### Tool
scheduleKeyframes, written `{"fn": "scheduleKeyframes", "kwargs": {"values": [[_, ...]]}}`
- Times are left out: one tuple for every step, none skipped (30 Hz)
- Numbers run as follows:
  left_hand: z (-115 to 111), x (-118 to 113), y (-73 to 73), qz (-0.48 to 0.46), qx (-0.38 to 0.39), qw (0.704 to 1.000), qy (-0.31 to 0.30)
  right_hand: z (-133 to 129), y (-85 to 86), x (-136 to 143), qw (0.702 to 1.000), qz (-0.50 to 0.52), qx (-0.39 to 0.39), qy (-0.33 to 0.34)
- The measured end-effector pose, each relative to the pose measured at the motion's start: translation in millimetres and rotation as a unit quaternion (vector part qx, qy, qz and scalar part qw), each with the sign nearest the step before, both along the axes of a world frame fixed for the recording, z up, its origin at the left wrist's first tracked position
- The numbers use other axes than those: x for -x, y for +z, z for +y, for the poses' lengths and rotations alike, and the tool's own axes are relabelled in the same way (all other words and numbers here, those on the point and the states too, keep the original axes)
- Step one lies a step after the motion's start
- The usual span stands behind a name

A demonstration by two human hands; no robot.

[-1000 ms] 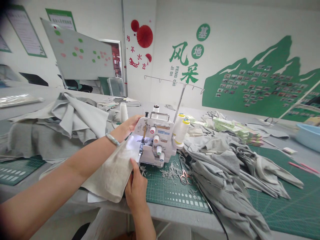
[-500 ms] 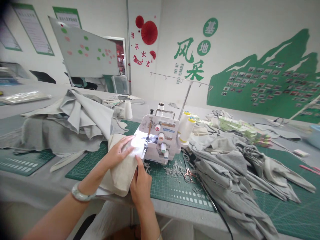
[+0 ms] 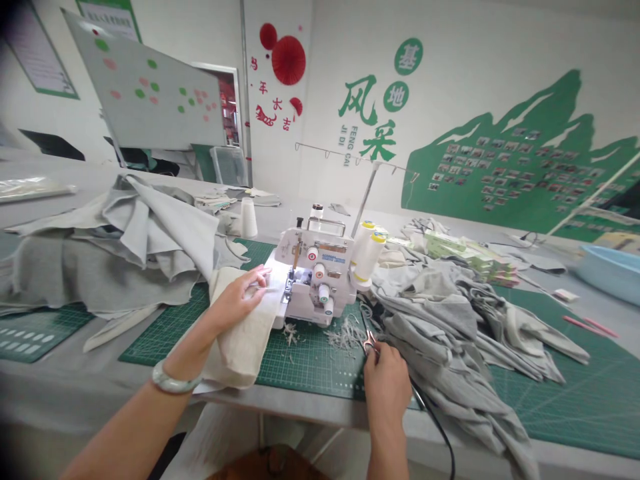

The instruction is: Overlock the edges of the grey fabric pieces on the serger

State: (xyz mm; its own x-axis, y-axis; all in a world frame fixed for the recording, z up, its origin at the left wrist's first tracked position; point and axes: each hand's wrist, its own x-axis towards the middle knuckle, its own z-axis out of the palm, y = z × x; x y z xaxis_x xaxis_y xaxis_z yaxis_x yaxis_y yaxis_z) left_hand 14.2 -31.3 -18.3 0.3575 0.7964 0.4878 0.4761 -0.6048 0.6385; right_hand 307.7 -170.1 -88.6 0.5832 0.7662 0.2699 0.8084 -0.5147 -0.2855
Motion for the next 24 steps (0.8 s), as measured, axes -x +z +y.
{"fn": "scheduleKeyframes", "kwargs": {"values": [[-0.9,-0.5,1.2,-0.004,0.009,1.0,-0.01,-0.4,-0.8,-5.5,0.999,-0.017,0.04,-0.002],[-2.3,-0.8,2.0,-0.011,0.017,1.0,-0.015,-0.4,-1.1,-9.0,0.998,-0.026,0.063,-0.003],[-4.1,-0.8,2.2,-0.019,0.02,0.999,-0.016,0.0,-0.9,-11.4,0.997,-0.029,0.076,-0.001],[-6.2,-0.3,2.1,-0.028,0.016,0.999,-0.012,0.7,-0.3,-13.3,0.996,-0.03,0.084,0.002],[-8.6,0.5,1.6,-0.035,0.007,0.999,-0.008,1.5,0.7,-15.4,0.995,-0.029,0.091,0.007],[-11.1,1.6,0.7,-0.043,-0.004,0.999,-0.003,2.4,1.9,-18.3,0.994,-0.029,0.1,0.014],[-13.7,3.0,-0.5,-0.052,-0.017,0.999,0.003,3.5,3.2,-22.0,0.993,-0.028,0.111,0.023],[-16.2,4.6,-2.1,-0.061,-0.03,0.998,0.012,4.7,4.6,-26.5,0.992,-0.025,0.12,0.03],[-18.7,6.3,-3.9,-0.07,-0.041,0.997,0.021,6.0,5.8,-31.6,0.991,-0.021,0.128,0.036],[-21.1,8.0,-6.1,-0.078,-0.049,0.995,0.03,7.5,6.9,-36.8,0.99,-0.017,0.135,0.041],[-23.3,9.6,-8.4,-0.087,-0.057,0.994,0.037,9.2,7.9,-41.7,0.989,-0.011,0.142,0.045],[-25.3,11.0,-10.9,-0.094,-0.063,0.993,0.043,10.7,8.9,-45.9,0.987,-0.003,0.151,0.046],[-27.2,12.3,-13.2,-0.1,-0.068,0.991,0.047,12.1,10.0,-49.1,0.986,0.009,0.16,0.047],[-28.9,13.4,-15.3,-0.106,-0.07,0.991,0.05,13.2,11.2,-51.4,0.984,0.022,0.168,0.045],[-30.4,14.2,-17.1,-0.114,-0.07,0.99,0.053,13.7,12.6,-52.7,0.983,0.034,0.174,0.042],[-31.8,14.9,-18.4,-0.121,-0.067,0.989,0.057,13.5,14.1,-53.3,0.983,0.043,0.177,0.036],[-33.1,15.4,-19.3,-0.128,-0.062,0.988,0.061,12.5,15.6,-53.7,0.983,0.049,0.174,0.03],[-34.3,15.9,-19.6,-0.133,-0.056,0.987,0.066,10.8,17.0,-54.2,0.984,0.053,0.169,0.025],[-35.4,16.2,-19.5,-0.138,-0.051,0.987,0.069,8.5,18.1,-55.1,0.985,0.058,0.163,0.021],[-36.4,16.5,-19.0,-0.142,-0.048,0.986,0.069,5.8,18.9,-56.6,0.985,0.067,0.158,0.021],[-37.2,16.7,-18.2,-0.147,-0.047,0.986,0.067,3.1,19.1,-58.9,0.984,0.08,0.156,0.023],[-37.8,16.8,-17.4,-0.151,-0.047,0.985,0.062,0.5,18.7,-61.8,0.983,0.098,0.154,0.025],[-38.4,17.0,-16.5,-0.156,-0.048,0.985,0.056,-1.6,17.7,-65.2,0.982,0.116,0.149,0.027],[-38.9,17.1,-15.8,-0.161,-0.05,0.984,0.052,-3.2,16.2,-68.5,0.981,0.134,0.139,0.026]]}}
